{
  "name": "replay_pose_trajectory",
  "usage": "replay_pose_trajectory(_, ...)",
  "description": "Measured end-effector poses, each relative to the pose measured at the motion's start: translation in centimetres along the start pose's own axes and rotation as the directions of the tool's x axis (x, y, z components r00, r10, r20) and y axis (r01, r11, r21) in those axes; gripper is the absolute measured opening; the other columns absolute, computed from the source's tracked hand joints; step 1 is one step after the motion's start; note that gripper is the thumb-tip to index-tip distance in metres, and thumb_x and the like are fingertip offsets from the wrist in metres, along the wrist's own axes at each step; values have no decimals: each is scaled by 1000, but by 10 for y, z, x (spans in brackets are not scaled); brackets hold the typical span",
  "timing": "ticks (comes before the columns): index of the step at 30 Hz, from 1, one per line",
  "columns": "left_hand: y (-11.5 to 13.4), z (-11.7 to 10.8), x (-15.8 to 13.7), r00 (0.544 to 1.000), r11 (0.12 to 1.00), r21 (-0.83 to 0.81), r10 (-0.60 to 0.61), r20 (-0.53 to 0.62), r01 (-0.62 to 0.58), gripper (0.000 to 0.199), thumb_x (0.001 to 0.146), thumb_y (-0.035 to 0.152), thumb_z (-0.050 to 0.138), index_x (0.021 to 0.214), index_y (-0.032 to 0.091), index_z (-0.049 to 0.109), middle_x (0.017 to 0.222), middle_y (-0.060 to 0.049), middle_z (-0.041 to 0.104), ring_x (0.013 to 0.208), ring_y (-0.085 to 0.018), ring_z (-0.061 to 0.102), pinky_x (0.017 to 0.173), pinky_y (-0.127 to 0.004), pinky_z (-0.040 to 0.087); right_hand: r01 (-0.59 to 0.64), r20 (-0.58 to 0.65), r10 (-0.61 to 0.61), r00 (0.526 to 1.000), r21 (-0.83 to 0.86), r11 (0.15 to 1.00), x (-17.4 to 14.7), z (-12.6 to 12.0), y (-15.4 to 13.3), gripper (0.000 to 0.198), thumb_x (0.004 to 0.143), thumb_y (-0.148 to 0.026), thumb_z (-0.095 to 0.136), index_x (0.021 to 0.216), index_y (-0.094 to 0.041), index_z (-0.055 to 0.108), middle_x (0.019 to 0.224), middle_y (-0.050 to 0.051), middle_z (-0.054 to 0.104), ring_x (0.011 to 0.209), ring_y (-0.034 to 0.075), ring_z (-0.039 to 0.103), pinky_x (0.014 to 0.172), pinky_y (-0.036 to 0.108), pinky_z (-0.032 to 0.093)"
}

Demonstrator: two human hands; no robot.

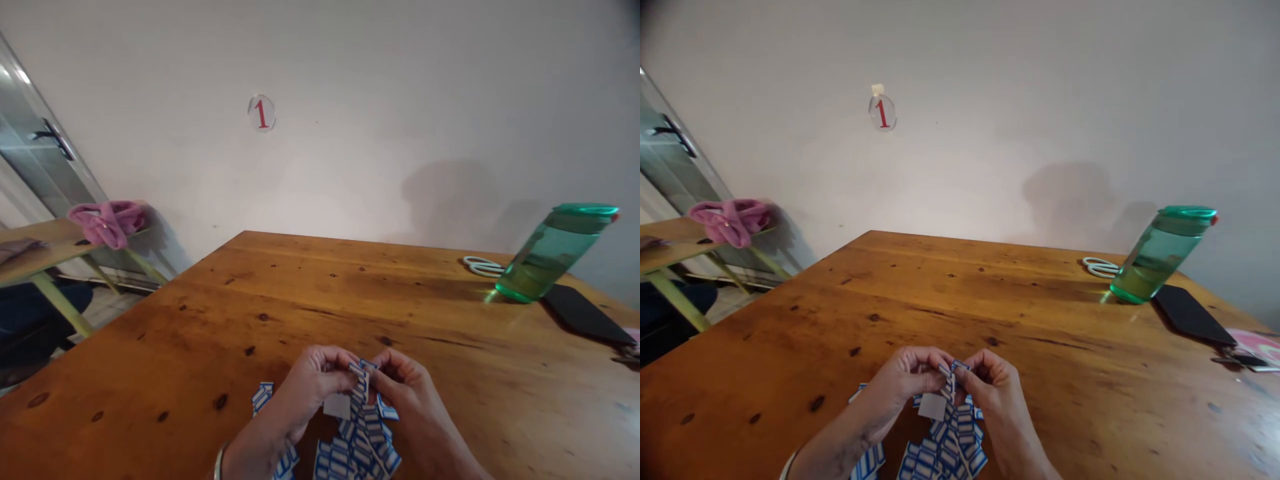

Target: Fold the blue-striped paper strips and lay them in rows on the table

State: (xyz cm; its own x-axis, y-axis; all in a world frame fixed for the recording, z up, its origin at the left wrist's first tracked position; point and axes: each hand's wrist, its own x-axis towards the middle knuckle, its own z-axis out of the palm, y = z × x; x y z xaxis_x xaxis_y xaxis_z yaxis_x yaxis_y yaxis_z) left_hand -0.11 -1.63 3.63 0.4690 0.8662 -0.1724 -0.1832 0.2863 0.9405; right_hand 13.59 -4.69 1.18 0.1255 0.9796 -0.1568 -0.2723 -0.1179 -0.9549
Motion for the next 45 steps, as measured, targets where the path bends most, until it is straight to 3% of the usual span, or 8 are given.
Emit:
replay_pose_trajectory(7,-9,-3,6,995,999,40,4,-104,0,2,60,17,65,60,15,66,55,-1,60,53,-11,50,57,-23,36,-22,40,25,999,-69,997,-3,0,1,27,60,-41,70,62,-15,63,51,-1,59,49,11,49,45,21,34)
replay_pose_trajectory(12,-11,-1,6,989,1000,13,10,-147,-8,7,59,20,68,60,14,64,54,1,57,51,-9,47,54,-21,34,-24,47,27,999,-74,997,-2,-12,5,28,63,-42,69,68,-14,66,48,-2,56,43,8,42,43,20,31)
replay_pose_trajectory(17,-11,1,6,987,992,-120,-41,-155,22,21,50,20,75,59,16,57,53,4,54,48,-7,45,51,-20,33,88,-73,-96,993,-108,990,0,-16,7,32,61,-47,70,61,-16,59,45,-3,52,42,9,42,41,20,31)
replay_pose_trajectory(20,-11,1,6,991,995,-95,-48,-126,36,21,50,21,75,59,16,57,52,4,54,49,-8,45,51,-20,32,146,-147,-180,973,-219,965,-6,-10,2,30,62,-45,68,58,-17,57,44,-5,47,41,9,41,40,20,31)
replay_pose_trajectory(24,-15,0,9,992,999,-8,34,-118,-35,22,49,23,76,56,16,57,50,4,53,48,-7,43,49,-20,31,148,-95,-184,978,-296,944,-14,-3,-4,28,65,-44,64,59,-17,59,46,-4,46,43,9,38,40,20,27)
replay_pose_trajectory(35,-24,1,12,988,999,12,48,-150,-46,20,50,23,75,56,15,57,51,2,56,46,-8,45,48,-21,34,188,-51,-198,979,-161,969,-12,-1,1,29,66,-45,64,67,-16,60,54,-2,53,50,11,45,45,21,33)
replay_pose_trajectory(39,-28,3,12,985,997,-6,73,-159,-75,24,51,26,76,57,16,55,51,3,55,46,-8,44,46,-20,35,145,-26,-149,988,-129,981,-7,-4,5,33,62,-46,68,58,-16,54,50,-4,48,47,9,41,44,20,32)
replay_pose_trajectory(45,-26,7,8,992,990,126,77,-98,-65,24,60,35,69,59,13,60,48,3,51,43,-8,42,45,-21,34,162,-85,-175,981,-141,977,-13,-2,-1,34,63,-48,67,58,-16,55,49,-5,45,45,9,38,43,20,30)
